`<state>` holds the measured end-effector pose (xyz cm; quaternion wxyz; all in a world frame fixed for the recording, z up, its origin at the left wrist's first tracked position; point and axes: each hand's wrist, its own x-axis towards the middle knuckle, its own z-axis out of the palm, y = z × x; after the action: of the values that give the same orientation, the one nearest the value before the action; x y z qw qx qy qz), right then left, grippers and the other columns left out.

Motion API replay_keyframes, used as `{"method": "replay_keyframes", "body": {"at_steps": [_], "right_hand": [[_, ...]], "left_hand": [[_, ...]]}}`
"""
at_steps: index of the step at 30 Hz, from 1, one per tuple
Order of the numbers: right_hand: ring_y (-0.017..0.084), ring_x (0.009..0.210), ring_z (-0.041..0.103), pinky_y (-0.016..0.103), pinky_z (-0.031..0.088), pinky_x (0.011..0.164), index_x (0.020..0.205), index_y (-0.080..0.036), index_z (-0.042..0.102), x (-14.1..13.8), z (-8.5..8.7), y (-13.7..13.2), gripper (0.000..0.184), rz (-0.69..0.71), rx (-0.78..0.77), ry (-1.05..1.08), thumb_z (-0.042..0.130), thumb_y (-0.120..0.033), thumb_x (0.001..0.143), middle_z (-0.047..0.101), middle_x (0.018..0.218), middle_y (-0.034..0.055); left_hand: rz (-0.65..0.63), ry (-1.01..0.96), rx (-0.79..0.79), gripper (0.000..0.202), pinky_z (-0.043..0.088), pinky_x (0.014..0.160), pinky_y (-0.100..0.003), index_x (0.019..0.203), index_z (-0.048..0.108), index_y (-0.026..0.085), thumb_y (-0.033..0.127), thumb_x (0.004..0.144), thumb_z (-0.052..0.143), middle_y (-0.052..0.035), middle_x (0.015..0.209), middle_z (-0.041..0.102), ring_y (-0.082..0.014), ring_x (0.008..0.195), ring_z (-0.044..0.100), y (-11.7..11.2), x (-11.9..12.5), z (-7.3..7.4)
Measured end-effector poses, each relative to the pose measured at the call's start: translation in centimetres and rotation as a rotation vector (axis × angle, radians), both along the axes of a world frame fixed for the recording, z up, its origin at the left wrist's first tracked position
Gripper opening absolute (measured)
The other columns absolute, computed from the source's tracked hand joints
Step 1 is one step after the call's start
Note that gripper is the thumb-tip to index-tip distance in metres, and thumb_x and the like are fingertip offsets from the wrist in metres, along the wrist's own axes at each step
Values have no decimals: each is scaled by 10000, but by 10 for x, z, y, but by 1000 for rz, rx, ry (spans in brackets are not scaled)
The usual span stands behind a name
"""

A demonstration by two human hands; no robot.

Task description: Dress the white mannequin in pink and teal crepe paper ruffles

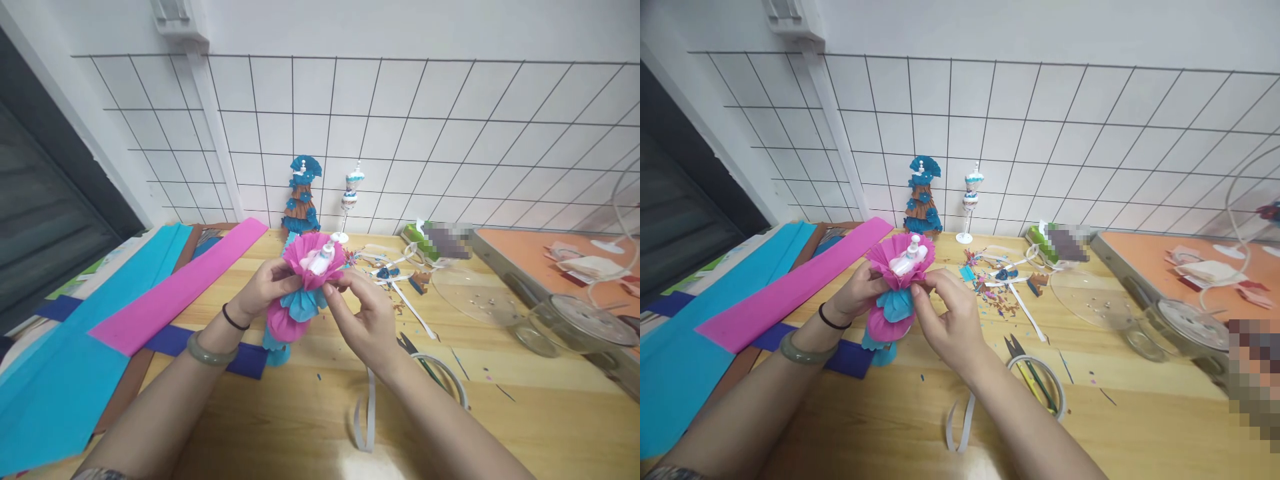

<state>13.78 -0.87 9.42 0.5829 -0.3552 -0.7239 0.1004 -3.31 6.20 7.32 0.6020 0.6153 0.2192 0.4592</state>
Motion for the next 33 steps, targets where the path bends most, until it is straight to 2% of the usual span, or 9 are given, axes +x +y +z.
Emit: {"method": "replay_keyframes", "body": {"at_steps": [7, 14, 21, 28, 33], "right_hand": [[157, 719, 562, 290, 433, 644, 864, -203, 543, 2, -4, 1, 88, -23, 0, -90, 484, -138, 875, 598, 765, 27], [164, 672, 539, 306, 415, 618, 819, -202, 545, 3, -5, 2, 93, -38, -7, -205, 480, -162, 872, 594, 721, 32], [177, 730, 564, 319, 435, 668, 865, -214, 541, 6, -2, 2, 20, -36, -74, -213, 535, -231, 858, 606, 764, 31], [151, 635, 542, 281, 415, 592, 781, -216, 544, 9, -5, 7, 112, -165, -56, -179, 528, -263, 881, 593, 685, 9], [146, 613, 558, 269, 415, 572, 748, -206, 579, 14, -5, 10, 146, -189, -55, -162, 528, -236, 881, 621, 680, 13]], "left_hand": [[19, 62, 44, 291, 532, 741, -280, 952, 694, 129, 322, 734, 706, -89, 964, 708, -217, 879, 654, 1, 0, 0], [-7, 39, 76, 245, 524, 746, -270, 954, 678, 143, 305, 770, 677, -67, 953, 706, -196, 865, 655, 1, 2, -1], [62, 99, 109, 343, 509, 820, -314, 1053, 661, 146, 349, 777, 664, -85, 1019, 699, -255, 1014, 622, -6, 10, 7], [127, 101, 145, 318, 504, 826, -303, 1035, 664, 149, 348, 788, 648, -73, 1020, 700, -221, 957, 638, -15, 22, 12], [116, 132, 169, 337, 494, 855, -297, 1093, 638, 149, 329, 808, 627, -84, 1100, 675, -234, 1057, 604, -20, 23, 16]]}}
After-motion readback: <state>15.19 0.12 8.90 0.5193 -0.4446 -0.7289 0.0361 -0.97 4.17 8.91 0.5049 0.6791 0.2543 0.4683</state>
